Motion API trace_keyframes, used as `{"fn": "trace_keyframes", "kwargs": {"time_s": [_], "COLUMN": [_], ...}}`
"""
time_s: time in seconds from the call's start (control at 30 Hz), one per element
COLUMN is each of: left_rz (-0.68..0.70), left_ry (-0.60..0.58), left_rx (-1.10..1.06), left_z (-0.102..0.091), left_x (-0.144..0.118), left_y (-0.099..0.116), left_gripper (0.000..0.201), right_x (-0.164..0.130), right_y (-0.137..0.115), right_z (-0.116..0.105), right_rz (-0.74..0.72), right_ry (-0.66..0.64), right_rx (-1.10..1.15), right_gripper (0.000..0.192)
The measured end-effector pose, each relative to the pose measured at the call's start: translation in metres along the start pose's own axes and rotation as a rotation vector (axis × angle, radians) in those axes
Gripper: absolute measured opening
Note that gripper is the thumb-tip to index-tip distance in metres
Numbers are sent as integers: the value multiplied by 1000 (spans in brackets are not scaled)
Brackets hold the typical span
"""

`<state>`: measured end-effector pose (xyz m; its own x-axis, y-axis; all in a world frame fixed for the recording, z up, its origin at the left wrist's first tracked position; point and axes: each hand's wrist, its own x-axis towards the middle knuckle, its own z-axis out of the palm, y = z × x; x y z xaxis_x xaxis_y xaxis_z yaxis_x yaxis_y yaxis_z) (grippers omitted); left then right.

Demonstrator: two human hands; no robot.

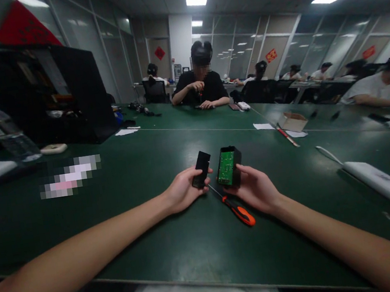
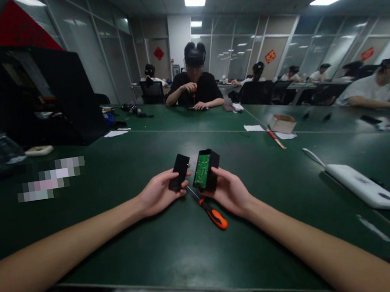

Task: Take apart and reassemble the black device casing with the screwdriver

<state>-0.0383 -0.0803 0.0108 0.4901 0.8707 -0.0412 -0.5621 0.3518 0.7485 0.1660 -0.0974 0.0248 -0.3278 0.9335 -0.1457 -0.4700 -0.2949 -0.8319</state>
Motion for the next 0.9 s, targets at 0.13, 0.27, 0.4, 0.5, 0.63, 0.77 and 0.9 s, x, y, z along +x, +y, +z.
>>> {"fn": "trace_keyframes", "kwargs": {"time_s": [0.13, 0.27, 0.4, 0.5, 0.63, 0.77, 0.9], "left_rz": [-77, -31, 28, 36, 33, 76, 106], "left_ry": [-38, -79, -37, -31, -90, -70, -19], "left_rx": [-150, -63, 16, 22, 13, 57, 76], "left_z": [2, 2, 0, -1, 2, 6, 11], "left_x": [-4, -5, -4, -2, -2, -3, -3], "left_y": [7, 11, 13, 12, 7, -1, -8], "left_gripper": [19, 19, 31, 34, 37, 44, 52], "right_x": [0, 1, 0, -1, -2, 0, 2], "right_y": [4, 6, 7, 9, 16, 21, 20], "right_z": [-2, -3, -2, 1, 6, 9, 8], "right_rz": [-32, -55, -140, -219, -284, -337, -366], "right_ry": [-65, -79, -39, -5, 15, 49, 78], "right_rx": [-108, -185, -212, -229, -244, -276, -381], "right_gripper": [24, 30, 34, 37, 43, 43, 46]}}
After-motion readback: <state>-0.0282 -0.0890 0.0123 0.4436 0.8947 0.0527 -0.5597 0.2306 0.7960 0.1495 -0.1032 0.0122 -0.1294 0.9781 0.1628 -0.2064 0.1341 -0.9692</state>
